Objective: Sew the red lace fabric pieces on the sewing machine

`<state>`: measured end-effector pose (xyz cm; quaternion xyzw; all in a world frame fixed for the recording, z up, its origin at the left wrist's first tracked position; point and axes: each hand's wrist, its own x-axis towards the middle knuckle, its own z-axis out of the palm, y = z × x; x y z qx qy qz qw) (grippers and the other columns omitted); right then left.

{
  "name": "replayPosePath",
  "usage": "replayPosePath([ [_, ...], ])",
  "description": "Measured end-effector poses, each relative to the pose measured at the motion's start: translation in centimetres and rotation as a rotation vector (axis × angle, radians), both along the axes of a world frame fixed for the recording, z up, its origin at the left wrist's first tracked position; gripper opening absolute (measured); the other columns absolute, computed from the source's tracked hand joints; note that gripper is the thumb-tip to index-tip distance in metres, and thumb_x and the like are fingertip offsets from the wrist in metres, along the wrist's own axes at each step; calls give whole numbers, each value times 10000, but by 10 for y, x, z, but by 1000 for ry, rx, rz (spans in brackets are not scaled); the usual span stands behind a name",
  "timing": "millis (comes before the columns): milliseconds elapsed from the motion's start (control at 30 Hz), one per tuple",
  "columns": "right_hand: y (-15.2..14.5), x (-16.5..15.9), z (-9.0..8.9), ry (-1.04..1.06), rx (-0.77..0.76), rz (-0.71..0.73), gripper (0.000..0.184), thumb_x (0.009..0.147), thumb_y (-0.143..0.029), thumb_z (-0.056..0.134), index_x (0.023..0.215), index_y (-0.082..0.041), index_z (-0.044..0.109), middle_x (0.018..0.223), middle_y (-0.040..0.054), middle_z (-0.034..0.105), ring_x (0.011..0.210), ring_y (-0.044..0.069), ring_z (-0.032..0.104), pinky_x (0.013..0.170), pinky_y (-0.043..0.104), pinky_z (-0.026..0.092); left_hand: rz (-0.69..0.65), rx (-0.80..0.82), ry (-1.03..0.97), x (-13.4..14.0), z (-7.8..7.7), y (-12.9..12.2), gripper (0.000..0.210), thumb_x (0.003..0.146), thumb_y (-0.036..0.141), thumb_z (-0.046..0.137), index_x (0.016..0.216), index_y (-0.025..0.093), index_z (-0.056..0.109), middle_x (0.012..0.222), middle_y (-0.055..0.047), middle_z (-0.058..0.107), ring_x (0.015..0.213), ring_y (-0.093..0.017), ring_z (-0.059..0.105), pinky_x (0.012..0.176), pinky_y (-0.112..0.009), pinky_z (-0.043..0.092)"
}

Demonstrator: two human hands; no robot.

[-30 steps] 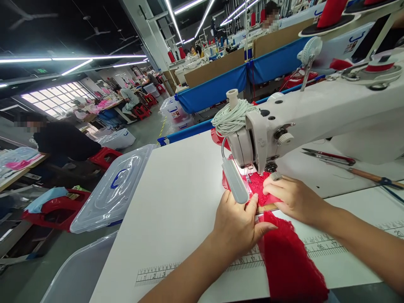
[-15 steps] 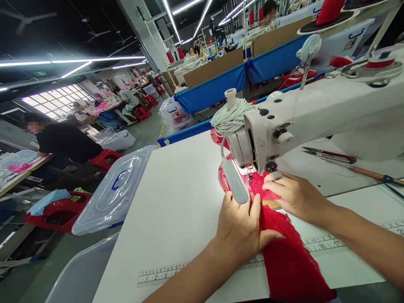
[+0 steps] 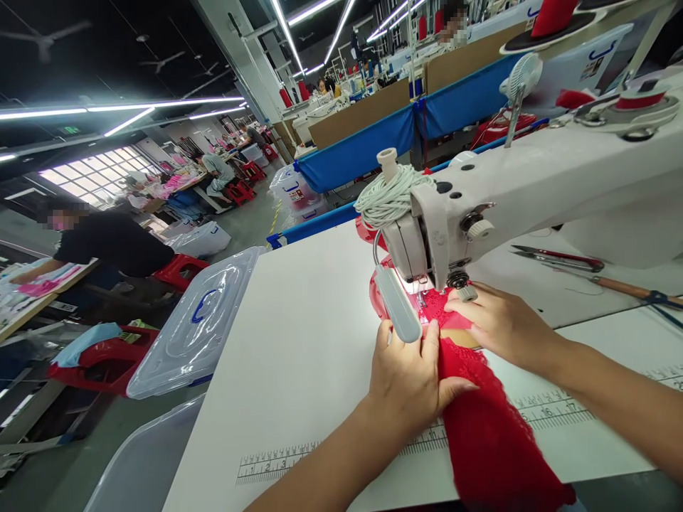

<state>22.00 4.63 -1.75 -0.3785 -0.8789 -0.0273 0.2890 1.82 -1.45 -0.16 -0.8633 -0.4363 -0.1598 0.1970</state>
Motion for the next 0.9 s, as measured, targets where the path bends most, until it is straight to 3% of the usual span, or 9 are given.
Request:
replayPosePath([
  [133, -1, 0, 2, -17, 16, -19, 297, 732, 30, 490, 846, -209, 625, 925, 51, 661, 804, 184, 593, 596, 264, 430, 17, -21, 3, -1, 0, 2, 777, 962, 697, 270, 1205, 79, 672, 1086, -206, 696, 913, -308, 643, 851, -475, 445],
  [267, -7, -3, 8, 3, 123, -94, 224, 854, -90, 473, 904, -195, 665, 907, 77, 663, 783, 199, 581, 509, 280, 384, 28, -78, -25, -3, -3, 5, 788, 942, 723, 297, 1258, 87, 640, 1182, -211, 659, 1020, -328, 629, 860, -466, 490],
  [367, -10, -5, 8, -12, 158, 7, 290, 912, -104, 414, 899, -192, 690, 872, 82, 688, 792, 208, 574, 567, 301, 416, 4, -125, -62, -4, -5, 6, 866, 944, 733, 221, 1316, 41, 585, 1211, -226, 641, 1061, -325, 625, 790, -409, 540],
  [467, -10, -4, 1, 31, 108, 147, 393, 882, -31, 360, 1010, -187, 697, 1036, 77, 730, 895, 205, 615, 751, 342, 476, -43, -136, -99, -3, -3, 5, 894, 957, 715, 156, 1305, 6, 575, 1170, -235, 653, 982, -301, 651, 731, -386, 558],
  [533, -10, -3, -4, 54, 83, 164, 407, 865, -21, 369, 1048, -179, 695, 1097, 78, 735, 942, 206, 640, 794, 360, 483, -71, -120, -124, -1, -1, 2, 877, 963, 702, 138, 1272, 20, 595, 1153, -234, 655, 961, -297, 654, 733, -393, 558],
  [900, -8, -2, 1, 35, 133, 161, 365, 867, -40, 400, 1014, -165, 709, 1044, 76, 764, 896, 202, 695, 744, 349, 502, -55, -73, -100, 2, -4, 2, 854, 947, 722, 163, 1209, 45, 612, 1126, -231, 651, 982, -305, 651, 764, -396, 543],
])
